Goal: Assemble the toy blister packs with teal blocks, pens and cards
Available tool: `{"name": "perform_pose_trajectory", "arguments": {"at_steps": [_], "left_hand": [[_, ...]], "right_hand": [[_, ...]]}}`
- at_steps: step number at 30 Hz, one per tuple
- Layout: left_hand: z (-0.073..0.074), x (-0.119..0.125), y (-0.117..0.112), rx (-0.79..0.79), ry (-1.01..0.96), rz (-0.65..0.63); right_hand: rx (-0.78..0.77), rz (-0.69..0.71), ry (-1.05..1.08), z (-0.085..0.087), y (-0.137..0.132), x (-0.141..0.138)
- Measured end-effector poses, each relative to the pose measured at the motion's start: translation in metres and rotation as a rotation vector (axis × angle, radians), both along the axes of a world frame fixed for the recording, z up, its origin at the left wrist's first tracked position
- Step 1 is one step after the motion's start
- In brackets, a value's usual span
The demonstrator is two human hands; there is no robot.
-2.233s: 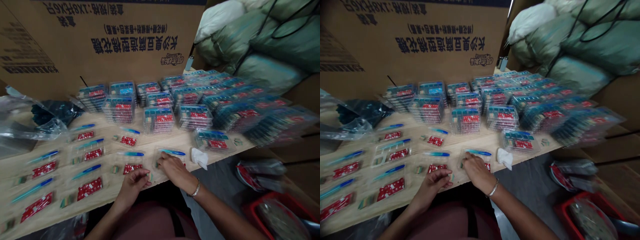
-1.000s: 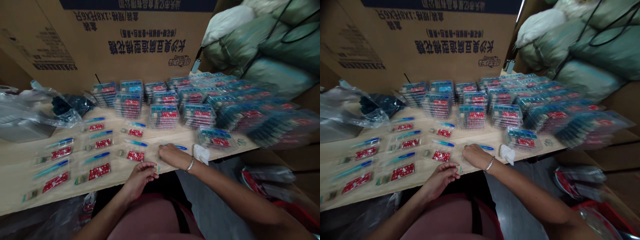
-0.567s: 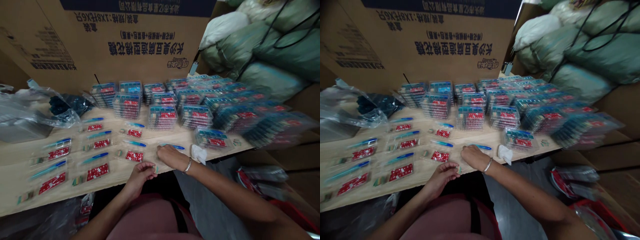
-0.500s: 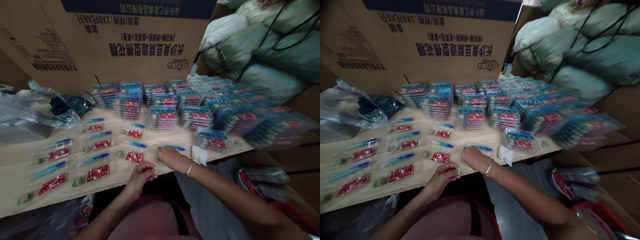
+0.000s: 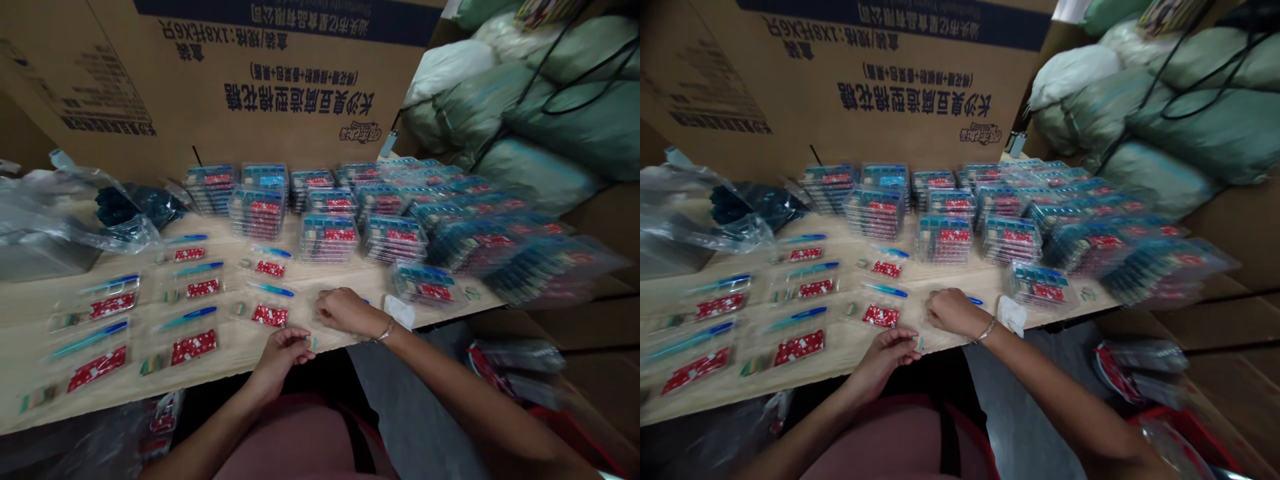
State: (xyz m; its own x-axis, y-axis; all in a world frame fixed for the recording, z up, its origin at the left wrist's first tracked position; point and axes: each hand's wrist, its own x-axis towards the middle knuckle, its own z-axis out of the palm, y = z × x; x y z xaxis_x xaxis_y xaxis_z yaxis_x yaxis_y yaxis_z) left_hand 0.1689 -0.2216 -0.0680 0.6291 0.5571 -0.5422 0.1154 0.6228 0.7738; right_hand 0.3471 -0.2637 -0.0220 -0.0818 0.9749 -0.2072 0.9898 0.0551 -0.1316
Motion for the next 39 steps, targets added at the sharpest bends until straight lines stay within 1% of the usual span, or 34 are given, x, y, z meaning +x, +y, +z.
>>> {"name": "perform_pose_trajectory", "arguments": {"at_steps": [4,7,11,16,20,23,24,26,29,32,34,35,37,39], "left_hand": [[-0.002,0.0,0.0,-0.023,-0.016,0.008],[-0.003,0.001,0.0,-0.03,-0.03,0.014],[-0.004,0.002,0.001,-0.032,-0.064,0.012],[-0.007,0.0,0.002,-0.061,-0.106,0.051],[-0.007,-0.002,0.002,-0.123,-0.134,0.108],[-0.006,-0.002,0.003,-0.09,-0.163,0.098],[-0.005,-0.002,0.003,-0.057,-0.164,0.078],[-0.004,-0.002,0.003,0.016,-0.158,0.037],[-0.003,-0.004,0.0,0.133,-0.173,0.01],[-0.003,-0.005,-0.003,0.291,-0.189,-0.05],[-0.002,-0.003,0.0,0.473,-0.146,-0.131],[-0.002,0.0,0.003,0.597,-0.106,-0.166],[-0.001,0.007,0.013,0.89,-0.026,-0.236],[0.0,0.015,0.024,1.166,0.016,-0.339]], "right_hand": [[0.095,-0.128,0.117,0.012,-0.012,-0.003],[0.155,-0.106,0.22,0.015,-0.027,-0.016],[0.159,-0.032,0.323,0.004,-0.037,-0.035],[0.226,-0.081,0.423,-0.01,-0.041,-0.045],[0.281,-0.104,0.48,-0.013,-0.043,-0.047],[0.323,-0.149,0.599,-0.017,-0.043,-0.047],[0.335,-0.186,0.67,-0.018,-0.043,-0.047],[0.349,-0.304,0.816,-0.022,-0.044,-0.048],[0.333,-0.47,0.985,-0.028,-0.049,-0.051],[0.35,-0.515,1.066,-0.034,-0.054,-0.053],[0.387,-0.553,1.051,-0.039,-0.054,-0.049],[0.408,-0.586,1.028,-0.041,-0.053,-0.044],[0.442,-0.659,0.959,-0.044,-0.046,-0.033],[0.431,-0.678,0.852,-0.043,-0.039,-0.024]]}}
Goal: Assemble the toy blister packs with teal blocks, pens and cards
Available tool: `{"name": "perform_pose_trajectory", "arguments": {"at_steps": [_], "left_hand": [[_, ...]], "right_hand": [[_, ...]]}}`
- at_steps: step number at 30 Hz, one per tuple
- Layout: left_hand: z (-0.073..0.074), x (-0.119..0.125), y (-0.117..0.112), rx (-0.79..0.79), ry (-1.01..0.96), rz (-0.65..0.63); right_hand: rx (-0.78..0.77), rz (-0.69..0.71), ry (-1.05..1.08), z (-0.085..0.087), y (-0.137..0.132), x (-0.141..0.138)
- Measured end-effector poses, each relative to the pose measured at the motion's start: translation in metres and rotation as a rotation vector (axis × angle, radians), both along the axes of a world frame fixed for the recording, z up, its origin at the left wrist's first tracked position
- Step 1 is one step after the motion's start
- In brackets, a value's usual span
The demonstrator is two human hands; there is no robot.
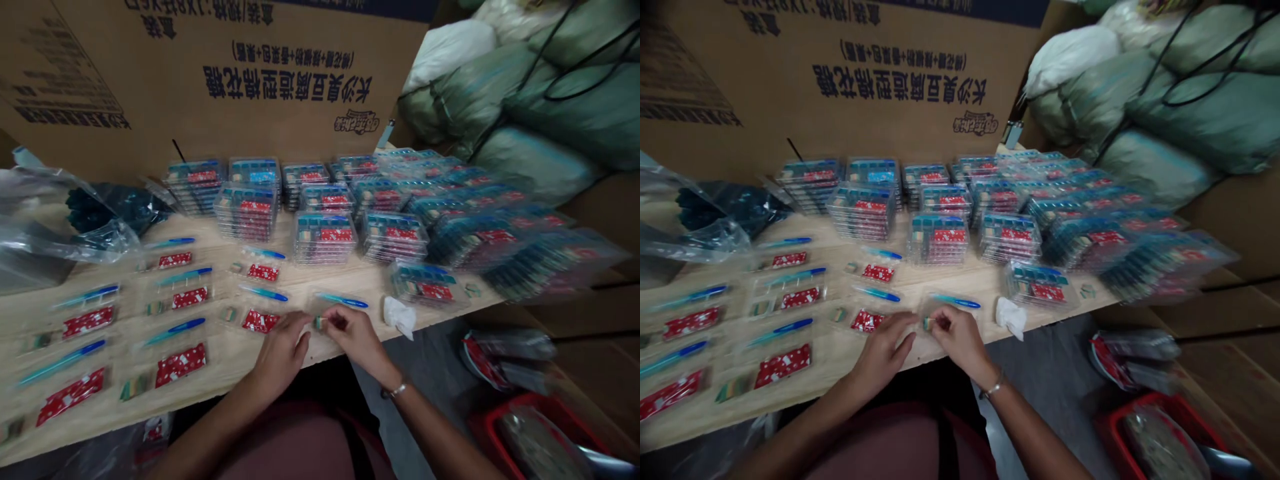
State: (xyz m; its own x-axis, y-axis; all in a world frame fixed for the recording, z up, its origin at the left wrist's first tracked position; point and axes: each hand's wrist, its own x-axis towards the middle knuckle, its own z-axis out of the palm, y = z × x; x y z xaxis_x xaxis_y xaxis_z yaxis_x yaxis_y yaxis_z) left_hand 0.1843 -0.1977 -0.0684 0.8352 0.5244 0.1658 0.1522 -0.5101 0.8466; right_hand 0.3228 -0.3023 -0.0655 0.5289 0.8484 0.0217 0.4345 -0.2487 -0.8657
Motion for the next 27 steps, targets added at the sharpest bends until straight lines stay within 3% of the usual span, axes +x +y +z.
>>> {"name": "perform_pose_trajectory", "arguments": {"at_steps": [3,7,11,15,18,23,27], "left_hand": [[-0.002,0.01,0.008,0.291,0.076,-0.125],[-0.002,0.014,0.007,0.452,0.147,-0.143],[0.003,0.017,0.008,0.421,0.138,-0.167],[0.009,0.028,0.017,0.362,0.146,-0.185],[0.011,0.041,0.026,0.399,0.199,-0.228],[0.004,0.05,0.034,0.397,0.204,-0.259],[-0.007,0.038,0.03,0.481,0.081,-0.159]], "right_hand": [[-0.095,0.083,-0.194,0.005,0.008,0.002],[-0.167,0.073,-0.357,0.005,0.012,-0.009],[-0.128,-0.054,-0.323,-0.005,0.016,-0.012],[0.045,-0.02,-0.216,-0.007,0.008,-0.004],[0.098,-0.05,-0.27,-0.003,-0.01,0.003],[0.027,-0.064,-0.492,-0.009,-0.029,0.013],[0.057,0.031,-0.497,-0.019,-0.02,0.025]]}}
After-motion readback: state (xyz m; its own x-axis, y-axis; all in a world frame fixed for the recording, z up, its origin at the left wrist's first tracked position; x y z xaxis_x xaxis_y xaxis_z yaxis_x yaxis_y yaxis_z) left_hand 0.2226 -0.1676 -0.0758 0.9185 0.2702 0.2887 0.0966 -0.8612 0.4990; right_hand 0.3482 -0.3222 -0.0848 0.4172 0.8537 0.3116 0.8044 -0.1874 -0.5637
